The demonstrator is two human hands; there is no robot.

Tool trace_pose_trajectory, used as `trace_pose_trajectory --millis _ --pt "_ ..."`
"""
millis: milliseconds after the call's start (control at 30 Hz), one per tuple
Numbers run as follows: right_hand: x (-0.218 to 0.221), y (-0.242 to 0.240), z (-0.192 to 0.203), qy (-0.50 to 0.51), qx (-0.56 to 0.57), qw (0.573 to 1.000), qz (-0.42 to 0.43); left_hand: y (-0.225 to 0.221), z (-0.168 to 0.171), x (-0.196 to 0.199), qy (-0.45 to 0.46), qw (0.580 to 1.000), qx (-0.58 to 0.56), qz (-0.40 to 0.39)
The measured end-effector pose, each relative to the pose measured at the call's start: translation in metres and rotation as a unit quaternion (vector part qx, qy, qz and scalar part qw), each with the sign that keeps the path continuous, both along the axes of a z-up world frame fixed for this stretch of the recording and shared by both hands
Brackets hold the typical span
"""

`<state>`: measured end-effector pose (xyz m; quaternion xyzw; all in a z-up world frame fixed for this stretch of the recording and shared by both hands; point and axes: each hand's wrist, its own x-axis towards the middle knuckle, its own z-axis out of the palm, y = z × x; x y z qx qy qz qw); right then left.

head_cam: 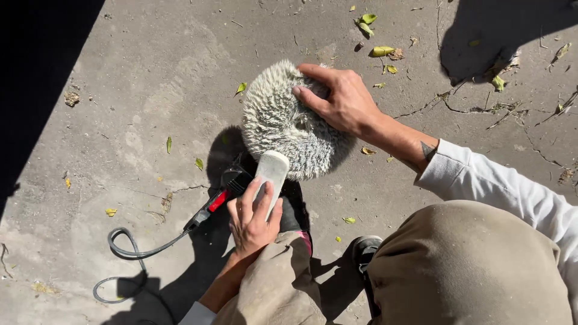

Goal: Polishing a car with a power polisher and cleaning the polishing pad with a brush.

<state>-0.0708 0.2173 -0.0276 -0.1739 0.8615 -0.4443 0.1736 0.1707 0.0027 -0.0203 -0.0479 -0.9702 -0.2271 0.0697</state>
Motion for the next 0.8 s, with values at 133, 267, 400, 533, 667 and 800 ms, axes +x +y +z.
trace_pose_trajectory --millis 133,267,400,533,667,800 --pt "0.007 0.001 -0.008 0.059 0.003 0.998 0.033 0.013 0.034 -0.125 -0.043 0.999 0.016 0.017" --pt "0.017 0.005 0.003 0.043 0.01 0.999 0.029 0.006 0.019 -0.163 -0.051 0.998 0.035 -0.027" --pt "0.004 0.002 0.002 0.011 -0.025 1.0 0.002 0.005 0.002 -0.027 0.002 0.999 -0.026 -0.039" --pt "0.009 0.007 -0.007 0.002 -0.031 0.998 0.046 0.001 0.001 0.011 -0.001 0.998 -0.034 -0.051" --pt "0.005 0.009 -0.004 0.06 -0.051 0.996 0.041 0.019 0.026 -0.146 -0.031 0.999 -0.009 -0.012" --pt "0.015 0.004 -0.004 0.037 -0.031 0.998 0.027 0.014 0.025 -0.148 -0.03 0.999 -0.017 -0.041"
